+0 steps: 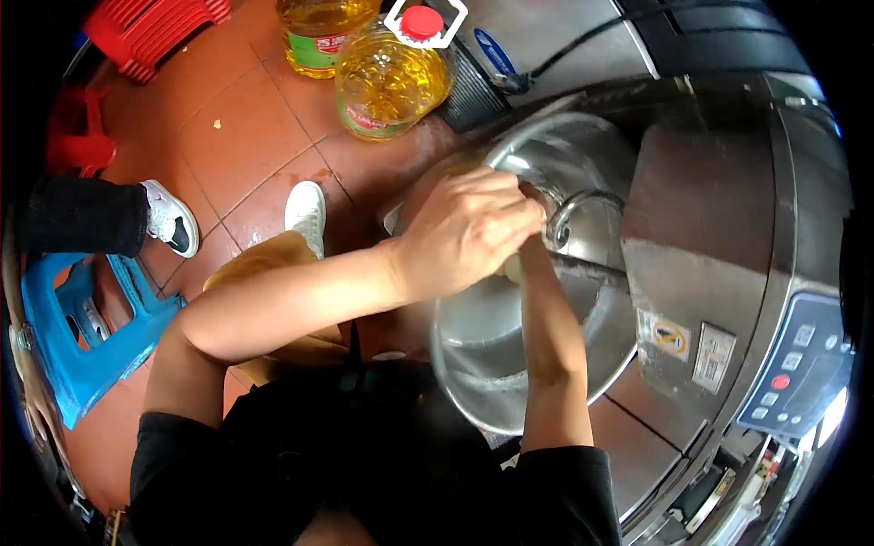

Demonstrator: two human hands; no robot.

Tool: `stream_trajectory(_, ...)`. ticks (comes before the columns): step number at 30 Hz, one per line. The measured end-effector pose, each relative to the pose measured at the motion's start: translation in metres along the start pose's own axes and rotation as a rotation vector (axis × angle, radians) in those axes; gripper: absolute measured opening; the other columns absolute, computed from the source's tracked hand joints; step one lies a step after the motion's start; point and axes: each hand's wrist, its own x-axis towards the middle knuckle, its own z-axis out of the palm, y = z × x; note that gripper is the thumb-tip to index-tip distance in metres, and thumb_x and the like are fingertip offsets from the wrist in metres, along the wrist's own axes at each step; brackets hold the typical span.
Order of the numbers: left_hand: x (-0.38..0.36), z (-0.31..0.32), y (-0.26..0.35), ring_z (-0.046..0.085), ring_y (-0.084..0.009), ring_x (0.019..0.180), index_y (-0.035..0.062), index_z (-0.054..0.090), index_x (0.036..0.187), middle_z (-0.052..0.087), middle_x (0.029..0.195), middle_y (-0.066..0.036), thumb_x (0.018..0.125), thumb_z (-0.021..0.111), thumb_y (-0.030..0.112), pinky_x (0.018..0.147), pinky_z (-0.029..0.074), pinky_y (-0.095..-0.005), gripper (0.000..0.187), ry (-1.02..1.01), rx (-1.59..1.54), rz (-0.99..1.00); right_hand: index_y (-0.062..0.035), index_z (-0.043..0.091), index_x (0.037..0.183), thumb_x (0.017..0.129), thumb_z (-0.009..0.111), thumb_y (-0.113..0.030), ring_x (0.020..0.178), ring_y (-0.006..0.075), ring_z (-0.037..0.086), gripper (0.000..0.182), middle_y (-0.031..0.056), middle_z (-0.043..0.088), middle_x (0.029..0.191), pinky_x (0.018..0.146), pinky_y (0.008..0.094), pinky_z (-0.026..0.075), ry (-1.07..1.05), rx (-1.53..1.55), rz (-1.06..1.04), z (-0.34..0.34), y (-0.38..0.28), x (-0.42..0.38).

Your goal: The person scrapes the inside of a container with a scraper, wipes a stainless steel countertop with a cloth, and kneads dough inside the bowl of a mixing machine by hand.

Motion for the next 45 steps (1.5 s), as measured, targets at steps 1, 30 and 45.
stream_trajectory(1,0.0,-0.002,0.0,0.055,-0.0249,0.064,0.0004,0.064,0.082,0.055,0.069,-0.009,0.078,0.066,0.003,0.058,0.045,-0.0356,0.006,-0.017,0.013,0.005,0.0063,0.041,0.131,0.084,0.059,-0.033,0.125,0.0432,0.038,0.064,0.0295,0.042,0.133,0.102,0.0543,0.032,-0.009,-0.013,-0.062,-0.003,-0.013,-0.017)
stream_trajectory(30,0.0,-0.001,0.002,0.056,-0.0227,0.067,0.0033,0.06,0.079,0.056,0.069,-0.006,0.072,0.069,0.002,0.06,0.046,-0.0339,0.011,-0.05,0.071,0.0,-0.0047,0.056,0.11,0.086,0.057,-0.033,0.117,0.0316,0.05,0.038,0.0188,0.054,0.123,0.097,0.0426,0.039,-0.134,0.346,0.529,-0.017,-0.005,0.057)
stream_trajectory(45,0.003,-0.002,-0.001,0.057,-0.0231,0.064,-0.0011,0.066,0.088,0.06,0.069,-0.009,0.076,0.068,0.001,0.059,0.045,-0.0338,0.012,-0.066,-0.001,-0.037,-0.0069,0.061,0.117,0.085,0.053,-0.042,0.11,0.0303,0.058,0.048,0.0152,0.061,0.117,0.087,0.0439,0.049,-0.132,-0.351,-0.05,0.028,0.015,0.045)
